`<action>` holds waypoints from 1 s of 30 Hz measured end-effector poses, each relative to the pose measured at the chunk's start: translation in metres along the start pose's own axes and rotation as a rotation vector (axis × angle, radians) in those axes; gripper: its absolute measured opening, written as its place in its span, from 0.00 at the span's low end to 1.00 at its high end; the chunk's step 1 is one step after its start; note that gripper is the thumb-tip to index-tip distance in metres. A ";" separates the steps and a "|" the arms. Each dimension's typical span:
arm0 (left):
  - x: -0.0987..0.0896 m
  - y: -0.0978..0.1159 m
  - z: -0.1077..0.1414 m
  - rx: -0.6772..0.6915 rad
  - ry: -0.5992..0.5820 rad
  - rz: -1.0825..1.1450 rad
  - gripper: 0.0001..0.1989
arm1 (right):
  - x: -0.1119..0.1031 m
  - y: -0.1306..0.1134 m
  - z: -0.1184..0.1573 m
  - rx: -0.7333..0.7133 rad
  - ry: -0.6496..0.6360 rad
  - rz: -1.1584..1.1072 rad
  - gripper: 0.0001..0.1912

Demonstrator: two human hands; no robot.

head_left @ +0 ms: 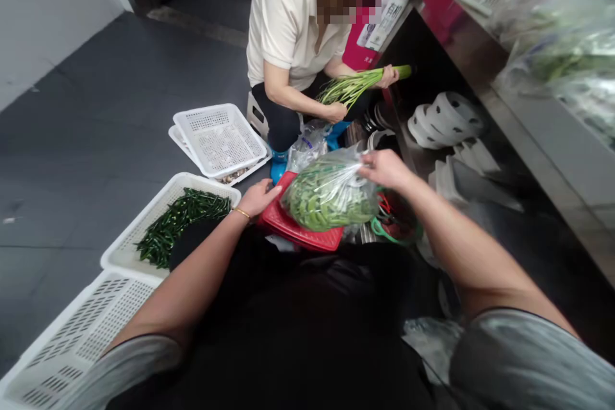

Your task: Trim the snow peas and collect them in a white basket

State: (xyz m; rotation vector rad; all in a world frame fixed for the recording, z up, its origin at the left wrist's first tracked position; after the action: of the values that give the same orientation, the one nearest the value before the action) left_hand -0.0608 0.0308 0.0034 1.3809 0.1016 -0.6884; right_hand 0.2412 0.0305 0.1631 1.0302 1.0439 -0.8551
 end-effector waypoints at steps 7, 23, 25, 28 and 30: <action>0.047 0.004 0.046 0.079 -0.054 -0.065 0.58 | 0.070 -0.104 0.037 0.017 -0.087 -0.155 0.13; 0.038 0.053 0.051 0.316 0.090 -0.415 0.30 | 0.119 -0.064 0.078 0.316 0.160 -1.571 0.23; 0.048 0.079 0.054 0.457 0.034 -0.411 0.24 | 0.117 -0.064 0.088 0.374 0.187 -1.697 0.21; 0.071 0.103 0.049 0.520 -0.073 -0.459 0.23 | 0.100 -0.078 0.097 0.384 0.265 -1.714 0.17; 0.085 0.106 0.040 0.479 -0.070 -0.480 0.20 | 0.083 -0.090 0.103 0.321 0.334 -1.604 0.13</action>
State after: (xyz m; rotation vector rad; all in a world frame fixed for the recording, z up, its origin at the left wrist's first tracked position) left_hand 0.0472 -0.0362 0.0650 1.8114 0.2280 -1.2166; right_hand 0.2095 -0.1010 0.0771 0.3898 2.0769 -2.2128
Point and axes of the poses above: each hand's wrist, its own z-axis away from the middle knuckle, its own x-axis out of the palm, y = z × x, the point moved 1 cm from there along -z, towards the middle knuckle, and after that the axes turned 12 degrees about z, right-handed, at the moved point
